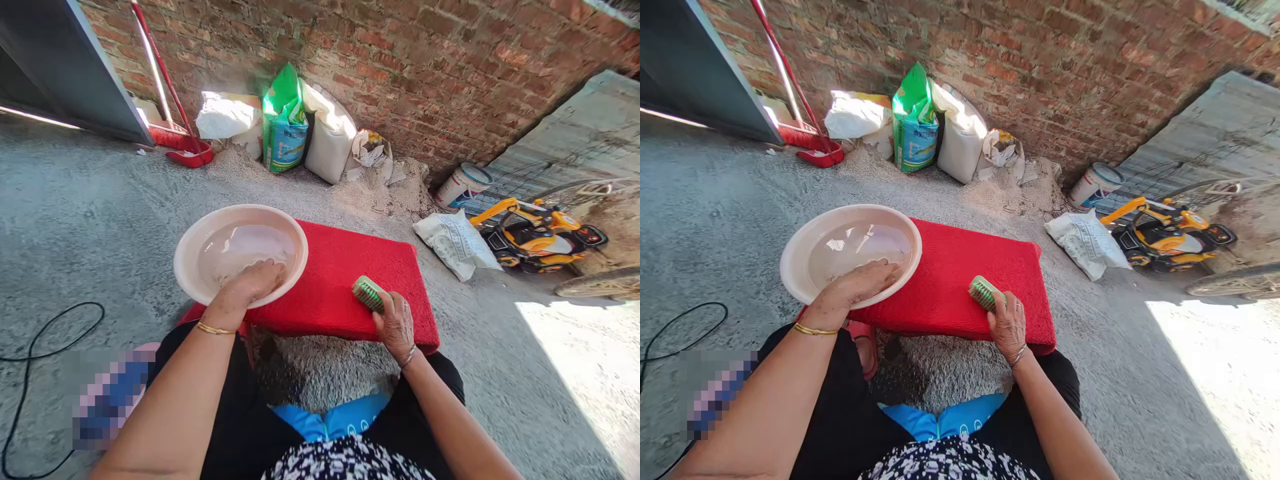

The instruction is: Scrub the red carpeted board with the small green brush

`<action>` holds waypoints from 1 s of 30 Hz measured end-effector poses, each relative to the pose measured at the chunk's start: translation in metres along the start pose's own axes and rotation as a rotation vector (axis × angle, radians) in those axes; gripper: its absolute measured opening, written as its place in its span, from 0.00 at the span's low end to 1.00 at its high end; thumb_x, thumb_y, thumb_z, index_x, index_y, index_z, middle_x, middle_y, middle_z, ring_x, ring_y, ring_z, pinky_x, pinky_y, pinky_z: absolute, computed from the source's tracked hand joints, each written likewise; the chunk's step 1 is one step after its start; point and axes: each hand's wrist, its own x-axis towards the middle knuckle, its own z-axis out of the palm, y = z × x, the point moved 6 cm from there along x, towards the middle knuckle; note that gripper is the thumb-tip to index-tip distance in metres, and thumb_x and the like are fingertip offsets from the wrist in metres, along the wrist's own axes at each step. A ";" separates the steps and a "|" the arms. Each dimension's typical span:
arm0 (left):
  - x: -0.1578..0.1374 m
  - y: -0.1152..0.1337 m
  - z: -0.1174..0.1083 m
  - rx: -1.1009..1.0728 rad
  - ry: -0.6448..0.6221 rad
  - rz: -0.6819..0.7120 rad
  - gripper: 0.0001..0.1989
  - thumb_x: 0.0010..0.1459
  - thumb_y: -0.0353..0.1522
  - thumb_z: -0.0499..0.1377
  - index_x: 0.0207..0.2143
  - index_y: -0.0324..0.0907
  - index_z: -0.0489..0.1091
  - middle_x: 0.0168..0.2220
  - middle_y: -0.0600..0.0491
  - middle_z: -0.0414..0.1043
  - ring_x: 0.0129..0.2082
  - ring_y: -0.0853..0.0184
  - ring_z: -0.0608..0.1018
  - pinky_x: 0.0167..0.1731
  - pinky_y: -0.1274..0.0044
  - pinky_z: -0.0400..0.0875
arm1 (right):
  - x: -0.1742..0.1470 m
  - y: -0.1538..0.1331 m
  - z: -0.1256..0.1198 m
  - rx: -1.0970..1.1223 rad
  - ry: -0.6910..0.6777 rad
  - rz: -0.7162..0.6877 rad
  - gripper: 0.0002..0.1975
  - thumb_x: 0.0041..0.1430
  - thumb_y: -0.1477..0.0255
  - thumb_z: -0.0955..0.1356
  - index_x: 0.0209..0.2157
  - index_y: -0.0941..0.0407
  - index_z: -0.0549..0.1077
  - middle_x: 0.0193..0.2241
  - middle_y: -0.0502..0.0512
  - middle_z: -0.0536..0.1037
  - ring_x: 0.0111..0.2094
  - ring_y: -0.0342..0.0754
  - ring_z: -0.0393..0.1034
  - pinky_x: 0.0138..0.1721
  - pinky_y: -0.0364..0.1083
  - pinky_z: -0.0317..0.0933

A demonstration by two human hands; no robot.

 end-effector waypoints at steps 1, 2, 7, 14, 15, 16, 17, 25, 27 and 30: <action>0.000 0.000 0.000 0.003 -0.002 0.001 0.19 0.67 0.35 0.48 0.55 0.39 0.69 0.57 0.42 0.71 0.59 0.56 0.73 0.60 0.65 0.65 | -0.003 -0.006 -0.003 -0.003 0.021 -0.021 0.22 0.57 0.74 0.65 0.54 0.55 0.68 0.50 0.63 0.71 0.49 0.57 0.66 0.50 0.55 0.63; 0.000 0.001 -0.001 0.007 -0.002 0.002 0.19 0.67 0.35 0.48 0.55 0.40 0.70 0.57 0.42 0.72 0.59 0.56 0.73 0.59 0.66 0.66 | -0.005 -0.011 -0.006 0.004 0.038 -0.039 0.22 0.57 0.75 0.65 0.54 0.55 0.68 0.50 0.63 0.71 0.48 0.57 0.66 0.50 0.55 0.63; 0.001 0.001 -0.002 0.031 -0.035 -0.011 0.20 0.67 0.35 0.47 0.57 0.41 0.68 0.57 0.43 0.71 0.59 0.57 0.73 0.59 0.67 0.66 | -0.009 -0.032 -0.013 0.147 -0.013 -0.144 0.15 0.64 0.70 0.65 0.51 0.53 0.71 0.46 0.59 0.76 0.47 0.55 0.69 0.50 0.54 0.63; -0.001 0.001 -0.002 0.003 -0.029 -0.019 0.19 0.68 0.36 0.48 0.55 0.41 0.70 0.56 0.42 0.72 0.59 0.57 0.73 0.58 0.66 0.67 | -0.002 -0.028 -0.006 0.243 -0.064 -0.043 0.19 0.65 0.66 0.65 0.55 0.55 0.70 0.44 0.60 0.77 0.44 0.54 0.71 0.47 0.53 0.66; -0.001 0.001 -0.003 0.000 -0.018 -0.018 0.20 0.68 0.36 0.48 0.56 0.41 0.70 0.56 0.42 0.72 0.59 0.57 0.73 0.58 0.66 0.67 | -0.002 -0.029 -0.004 0.232 -0.092 -0.052 0.18 0.64 0.65 0.66 0.53 0.55 0.72 0.45 0.60 0.76 0.45 0.54 0.71 0.47 0.53 0.65; -0.002 0.002 -0.004 -0.003 -0.010 -0.019 0.20 0.68 0.35 0.48 0.56 0.41 0.69 0.56 0.42 0.72 0.59 0.57 0.73 0.58 0.66 0.67 | -0.003 -0.030 -0.003 0.218 -0.115 -0.068 0.17 0.63 0.63 0.67 0.51 0.55 0.73 0.45 0.61 0.75 0.46 0.55 0.70 0.48 0.53 0.65; -0.002 0.002 -0.004 -0.005 -0.004 -0.021 0.20 0.68 0.35 0.48 0.56 0.41 0.69 0.56 0.43 0.72 0.59 0.57 0.73 0.58 0.66 0.67 | -0.004 -0.031 -0.002 0.201 -0.132 -0.085 0.17 0.62 0.62 0.68 0.49 0.55 0.74 0.47 0.62 0.74 0.47 0.56 0.69 0.49 0.54 0.64; 0.000 0.000 0.000 0.012 0.028 -0.007 0.20 0.68 0.36 0.48 0.56 0.41 0.69 0.56 0.44 0.72 0.57 0.58 0.74 0.59 0.67 0.66 | -0.010 -0.037 -0.003 0.134 -0.157 -0.222 0.17 0.64 0.60 0.68 0.50 0.54 0.74 0.56 0.64 0.72 0.58 0.57 0.65 0.56 0.55 0.58; 0.001 -0.002 0.002 0.014 0.023 -0.008 0.20 0.68 0.36 0.47 0.57 0.42 0.69 0.56 0.44 0.72 0.58 0.58 0.74 0.59 0.67 0.66 | -0.010 -0.037 -0.001 0.120 -0.184 -0.235 0.16 0.66 0.61 0.67 0.50 0.53 0.74 0.52 0.62 0.74 0.55 0.55 0.67 0.53 0.53 0.58; 0.000 -0.002 0.001 0.010 0.006 -0.015 0.20 0.68 0.37 0.47 0.56 0.42 0.69 0.56 0.43 0.72 0.58 0.56 0.73 0.58 0.65 0.66 | -0.011 -0.037 0.002 0.084 -0.197 -0.229 0.17 0.67 0.59 0.66 0.51 0.53 0.75 0.48 0.61 0.75 0.49 0.55 0.69 0.48 0.51 0.61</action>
